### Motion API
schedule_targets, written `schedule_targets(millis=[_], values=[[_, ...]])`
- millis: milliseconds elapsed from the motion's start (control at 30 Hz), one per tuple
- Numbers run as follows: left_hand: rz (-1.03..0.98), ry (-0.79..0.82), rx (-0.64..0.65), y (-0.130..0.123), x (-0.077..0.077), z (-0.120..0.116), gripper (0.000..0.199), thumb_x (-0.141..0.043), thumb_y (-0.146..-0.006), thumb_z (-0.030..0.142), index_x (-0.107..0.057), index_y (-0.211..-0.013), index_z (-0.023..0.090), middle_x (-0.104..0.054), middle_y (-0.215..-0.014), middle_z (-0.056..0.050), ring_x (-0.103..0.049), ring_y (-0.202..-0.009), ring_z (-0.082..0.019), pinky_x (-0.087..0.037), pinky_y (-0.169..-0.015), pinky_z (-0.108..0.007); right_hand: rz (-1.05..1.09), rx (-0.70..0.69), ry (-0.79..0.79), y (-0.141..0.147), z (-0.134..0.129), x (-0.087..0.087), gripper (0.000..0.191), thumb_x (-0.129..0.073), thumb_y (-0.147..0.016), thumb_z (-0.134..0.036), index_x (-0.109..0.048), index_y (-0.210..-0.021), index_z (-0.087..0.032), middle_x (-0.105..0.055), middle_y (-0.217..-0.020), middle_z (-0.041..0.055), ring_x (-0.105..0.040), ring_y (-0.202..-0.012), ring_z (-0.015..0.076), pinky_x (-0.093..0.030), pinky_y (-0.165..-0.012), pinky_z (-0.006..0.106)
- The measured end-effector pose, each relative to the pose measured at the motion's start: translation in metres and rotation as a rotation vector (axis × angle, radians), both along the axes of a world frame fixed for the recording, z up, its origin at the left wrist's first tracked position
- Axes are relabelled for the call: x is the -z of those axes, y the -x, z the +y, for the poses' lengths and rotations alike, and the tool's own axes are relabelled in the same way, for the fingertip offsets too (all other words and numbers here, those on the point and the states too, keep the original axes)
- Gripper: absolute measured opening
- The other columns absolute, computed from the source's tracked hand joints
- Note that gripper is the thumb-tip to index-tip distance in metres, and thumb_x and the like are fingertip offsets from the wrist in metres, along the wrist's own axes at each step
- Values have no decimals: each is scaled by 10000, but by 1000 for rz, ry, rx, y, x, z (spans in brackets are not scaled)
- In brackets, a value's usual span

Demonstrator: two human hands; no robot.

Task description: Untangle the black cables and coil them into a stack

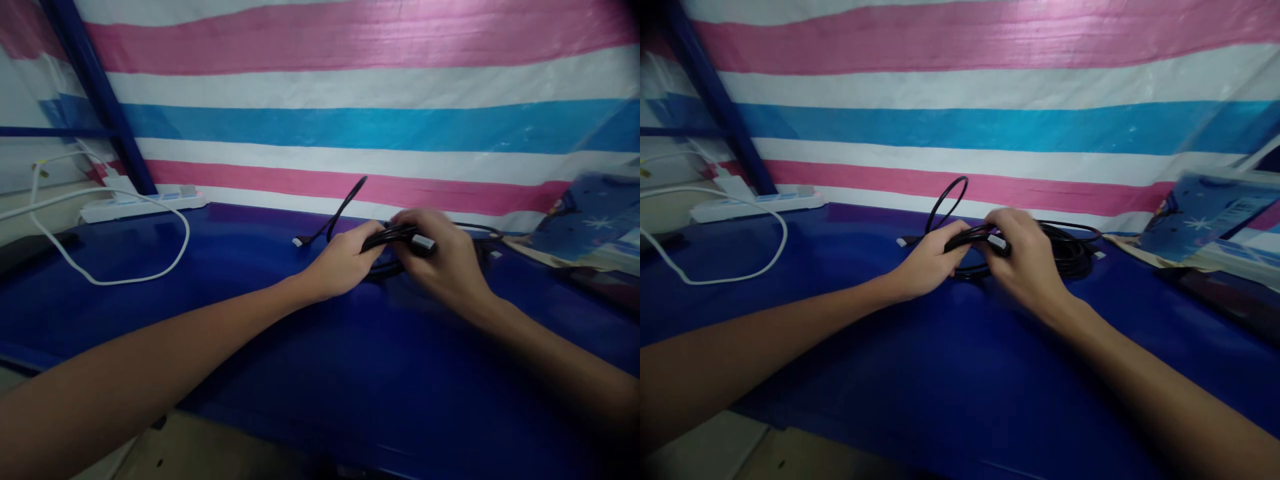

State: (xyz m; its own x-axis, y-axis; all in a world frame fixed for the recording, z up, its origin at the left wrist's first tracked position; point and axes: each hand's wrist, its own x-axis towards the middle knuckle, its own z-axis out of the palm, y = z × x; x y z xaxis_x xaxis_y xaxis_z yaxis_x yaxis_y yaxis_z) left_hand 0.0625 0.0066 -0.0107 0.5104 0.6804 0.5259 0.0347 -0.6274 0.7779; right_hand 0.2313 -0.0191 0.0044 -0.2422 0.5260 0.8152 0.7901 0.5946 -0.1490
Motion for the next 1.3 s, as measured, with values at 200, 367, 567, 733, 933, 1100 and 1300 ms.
schedule_targets(millis=[200,367,567,733,933,1100,1300], values=[[50,28,-130,3,-9,5,89,-476,-846,230,-517,-780,187,-496,-647,30,-473,-596,-101,-344,-600,-271,465,-244,539,10,-2,4,166,-630,-793,-348,-598,-816,-187,-525,-497,-21,-471,-425,125,-359,-439,263],[229,32,-170,14,-15,12,343,-538,-848,497,-631,-951,184,-643,-827,-28,-566,-725,-148,-381,-643,-286,892,-299,652,14,3,1,180,-722,-652,-226,-557,-690,-165,-386,-427,-58,-316,-376,65,-229,-373,224],[410,205,-165,23,-15,16,561,-513,-777,700,-661,-735,160,-648,-694,-64,-553,-546,-135,-398,-550,-280,1114,-332,541,-2,-7,-31,128,-634,-726,-226,-580,-828,-168,-172,-443,-98,-111,-401,58,-130,-377,241],[291,356,319,16,-12,6,474,-726,-725,471,-618,-1104,209,-639,-1154,-87,-604,-1046,-186,-469,-835,-284,1184,-464,689,-1,-17,-43,23,-538,-825,-201,-542,-807,-186,-138,-422,-92,-44,-392,74,-86,-372,260],[-117,522,390,-4,-11,-18,301,-770,-668,222,-514,-822,189,-588,-1109,-51,-520,-1149,-172,-412,-913,-277,1308,-437,611,-5,-14,-50,152,-415,-918,-155,-530,-824,-185,-169,-367,-88,-26,-376,84,-136,-373,236],[-582,789,267,-12,-25,-34,271,-689,-696,118,-461,-830,178,-621,-1008,-35,-596,-1033,-154,-418,-890,-279,1392,-329,587,-3,-11,-51,92,-456,-909,-119,-499,-846,-171,-185,-369,-103,-100,-376,64,-256,-413,185],[-477,762,317,-11,-20,-28,137,-670,-743,109,-622,-863,154,-666,-875,-10,-619,-891,-113,-433,-899,-253,1221,-305,496,11,-8,-28,56,-587,-810,-142,-541,-818,-173,-253,-392,-103,-204,-357,56,-317,-408,216]])
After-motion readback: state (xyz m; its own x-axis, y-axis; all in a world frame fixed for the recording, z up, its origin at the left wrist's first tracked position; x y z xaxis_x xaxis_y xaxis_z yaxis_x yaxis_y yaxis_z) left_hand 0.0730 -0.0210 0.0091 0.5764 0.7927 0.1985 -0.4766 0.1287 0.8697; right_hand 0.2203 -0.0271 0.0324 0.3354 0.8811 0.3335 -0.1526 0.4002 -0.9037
